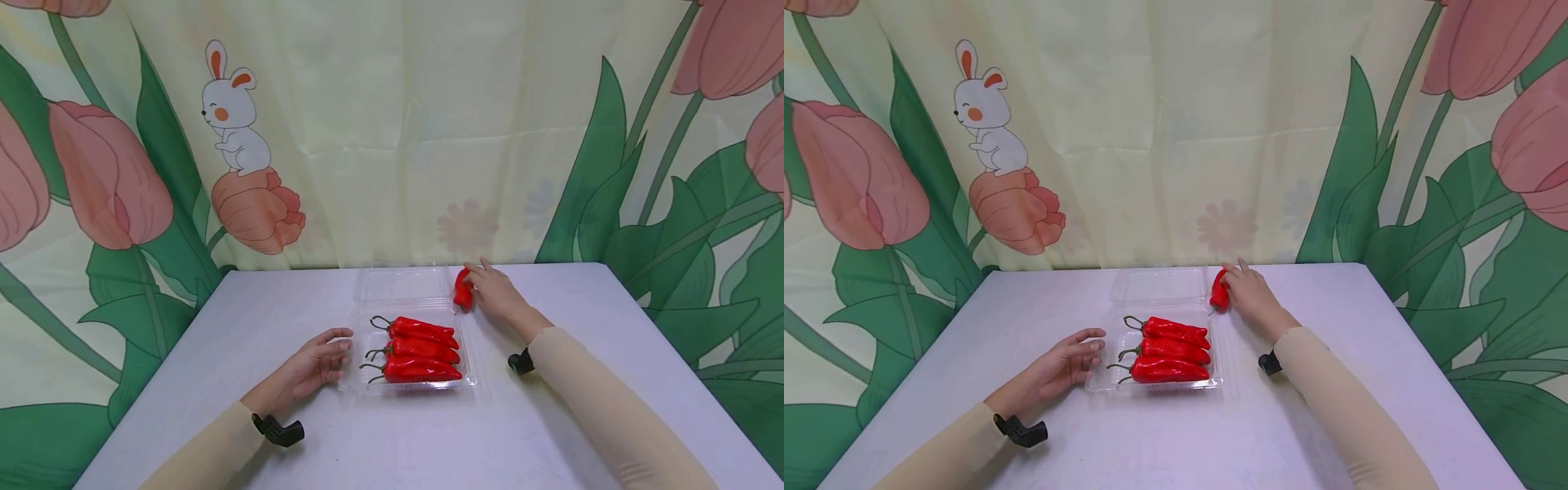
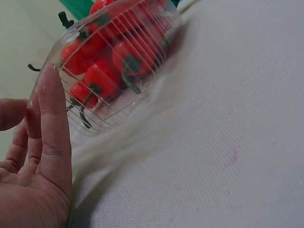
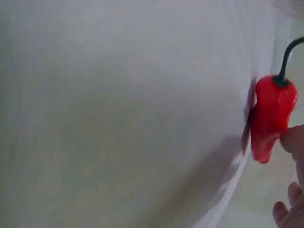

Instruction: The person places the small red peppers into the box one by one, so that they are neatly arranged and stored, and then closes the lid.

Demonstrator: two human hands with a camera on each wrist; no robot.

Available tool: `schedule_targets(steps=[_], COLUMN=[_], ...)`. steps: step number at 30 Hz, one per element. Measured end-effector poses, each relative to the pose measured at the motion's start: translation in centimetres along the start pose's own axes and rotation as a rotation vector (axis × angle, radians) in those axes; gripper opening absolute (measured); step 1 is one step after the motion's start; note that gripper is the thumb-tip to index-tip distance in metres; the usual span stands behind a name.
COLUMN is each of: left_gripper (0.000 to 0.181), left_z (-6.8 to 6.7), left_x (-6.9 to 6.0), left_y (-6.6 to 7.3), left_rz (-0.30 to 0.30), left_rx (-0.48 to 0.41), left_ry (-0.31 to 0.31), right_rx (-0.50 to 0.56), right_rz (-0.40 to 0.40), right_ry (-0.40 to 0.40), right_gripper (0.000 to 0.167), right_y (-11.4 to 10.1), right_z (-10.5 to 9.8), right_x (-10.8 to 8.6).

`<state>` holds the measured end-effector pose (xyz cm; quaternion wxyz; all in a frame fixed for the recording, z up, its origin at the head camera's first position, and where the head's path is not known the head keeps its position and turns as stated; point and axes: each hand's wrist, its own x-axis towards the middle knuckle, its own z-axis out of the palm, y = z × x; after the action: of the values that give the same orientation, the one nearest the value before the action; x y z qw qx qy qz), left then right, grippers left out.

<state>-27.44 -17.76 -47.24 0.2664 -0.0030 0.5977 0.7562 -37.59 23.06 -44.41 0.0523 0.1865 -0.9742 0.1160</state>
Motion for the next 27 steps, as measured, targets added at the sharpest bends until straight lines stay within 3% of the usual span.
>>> schedule_targets(steps=[6,12,16,21,27], left_gripper=[0.041,0.040,0.036,0.037,0.040], left_z=[0.0,0.0,0.0,0.0,0.1], left_x=[0.0,-0.1,-0.2,-0.2,-0.2], left_y=[-0.1,-0.1,-0.1,0.0,0.1], left_rz=[0.001,0.004,0.004,-0.001,-0.007], left_rx=[-0.009,-0.010,-0.017,-0.027,-0.033], left_ry=[0.003,0.005,0.000,-0.003,-0.006], right_rx=[-0.062,0.057,0.157,0.195,0.200], right_rz=[-0.072,-0.141,-0.144,-0.140,-0.157], right_ry=[-0.022,-0.090,-0.127,-0.154,-0.172], right_gripper=[0.006,0.015,0.022,0.040,0.031], right_y=[1.0,2.3,3.1,3.3,3.8], right_z=[-0.5,-1.3,-1.7,-2.1,-2.3], right_x=[-0.4,-1.3,-1.8,-2.4,-2.9])
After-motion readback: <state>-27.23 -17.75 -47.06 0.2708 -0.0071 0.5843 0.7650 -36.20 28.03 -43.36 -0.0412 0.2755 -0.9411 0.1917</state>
